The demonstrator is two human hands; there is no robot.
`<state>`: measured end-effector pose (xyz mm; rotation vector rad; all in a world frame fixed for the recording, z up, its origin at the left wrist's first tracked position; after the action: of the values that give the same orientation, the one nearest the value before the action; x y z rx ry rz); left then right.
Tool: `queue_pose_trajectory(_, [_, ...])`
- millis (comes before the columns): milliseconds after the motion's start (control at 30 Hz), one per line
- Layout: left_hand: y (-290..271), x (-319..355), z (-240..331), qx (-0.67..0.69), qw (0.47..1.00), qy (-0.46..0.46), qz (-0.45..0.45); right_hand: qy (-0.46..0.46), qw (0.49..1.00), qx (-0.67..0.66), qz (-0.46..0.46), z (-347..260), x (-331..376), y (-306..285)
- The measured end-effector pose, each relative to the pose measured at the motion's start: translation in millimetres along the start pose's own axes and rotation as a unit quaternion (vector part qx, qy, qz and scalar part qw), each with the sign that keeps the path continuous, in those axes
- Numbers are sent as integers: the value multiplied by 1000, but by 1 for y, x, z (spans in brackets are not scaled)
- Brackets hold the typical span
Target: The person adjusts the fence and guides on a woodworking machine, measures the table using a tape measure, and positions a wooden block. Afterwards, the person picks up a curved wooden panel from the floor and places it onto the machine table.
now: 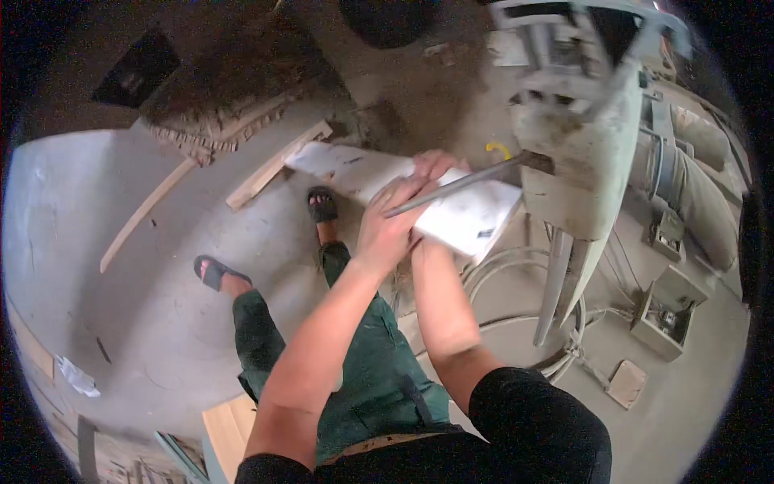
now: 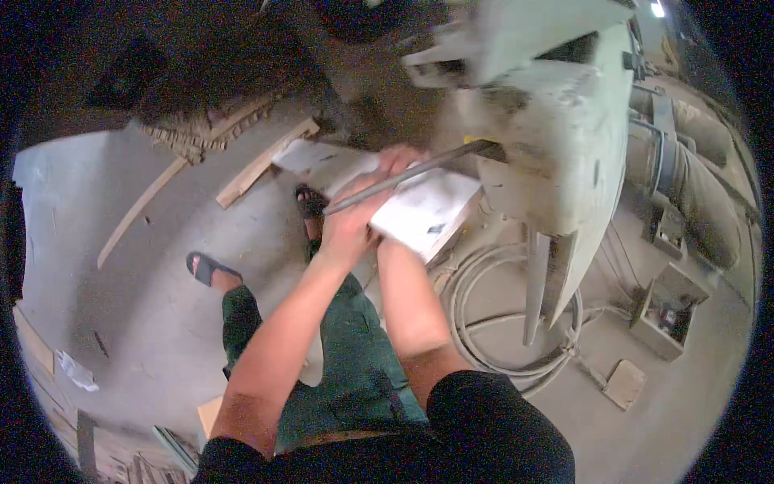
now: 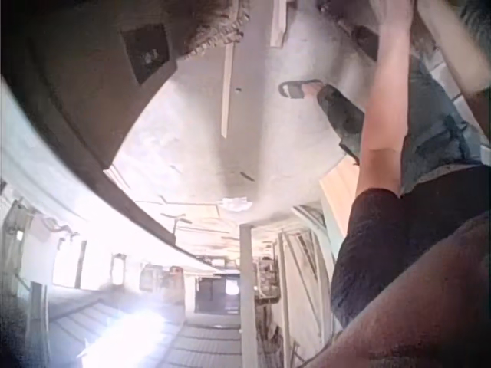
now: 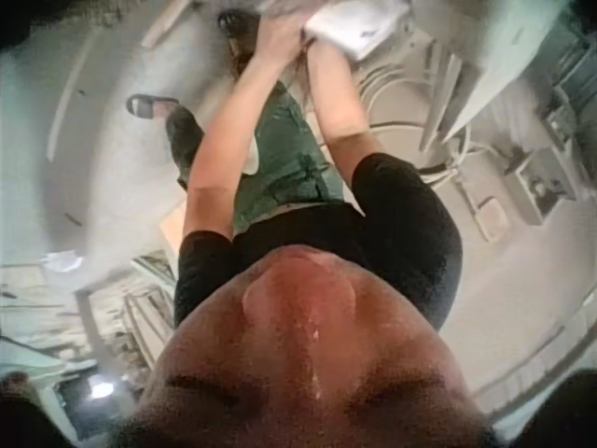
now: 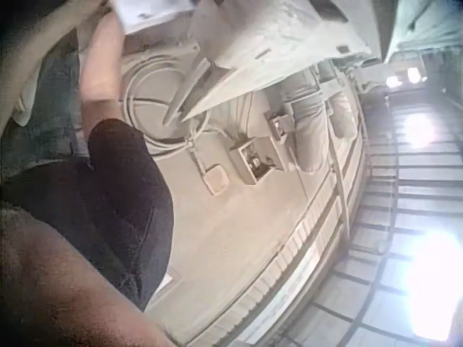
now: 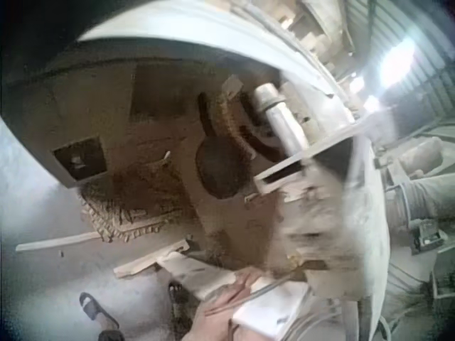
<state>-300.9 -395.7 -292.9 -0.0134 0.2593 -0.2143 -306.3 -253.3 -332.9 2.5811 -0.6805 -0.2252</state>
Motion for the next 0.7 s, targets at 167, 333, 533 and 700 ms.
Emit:
queue_pose_trajectory(167, [-21,50,36,-43,996,-37,-71,39,996,19,-79,-33,56,30])
queue_pose_trajectory(333, [-56,72,124,-49,994,19,-96,134,991,12,-20,-94,110,72])
queue_pose_trajectory(533, [-63,37,296,89,989,84,-86,-48,981,186,-37,-268,131,146])
queue_pose_trajectory(700, [-57,6,448,201,955,90,-200,-59,960,247,115,-370,252,184])
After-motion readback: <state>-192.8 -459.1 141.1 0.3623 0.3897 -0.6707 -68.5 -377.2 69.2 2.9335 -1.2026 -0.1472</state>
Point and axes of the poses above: each hand's wrist, its own x-axis away from the middle knuckle, its own y-axis out of the palm, z = x × y, the point moved 6 cm from there along -x, towards the middle knuckle, and after that the axes turned 4 degrees about -y, right-handed, at the moved point
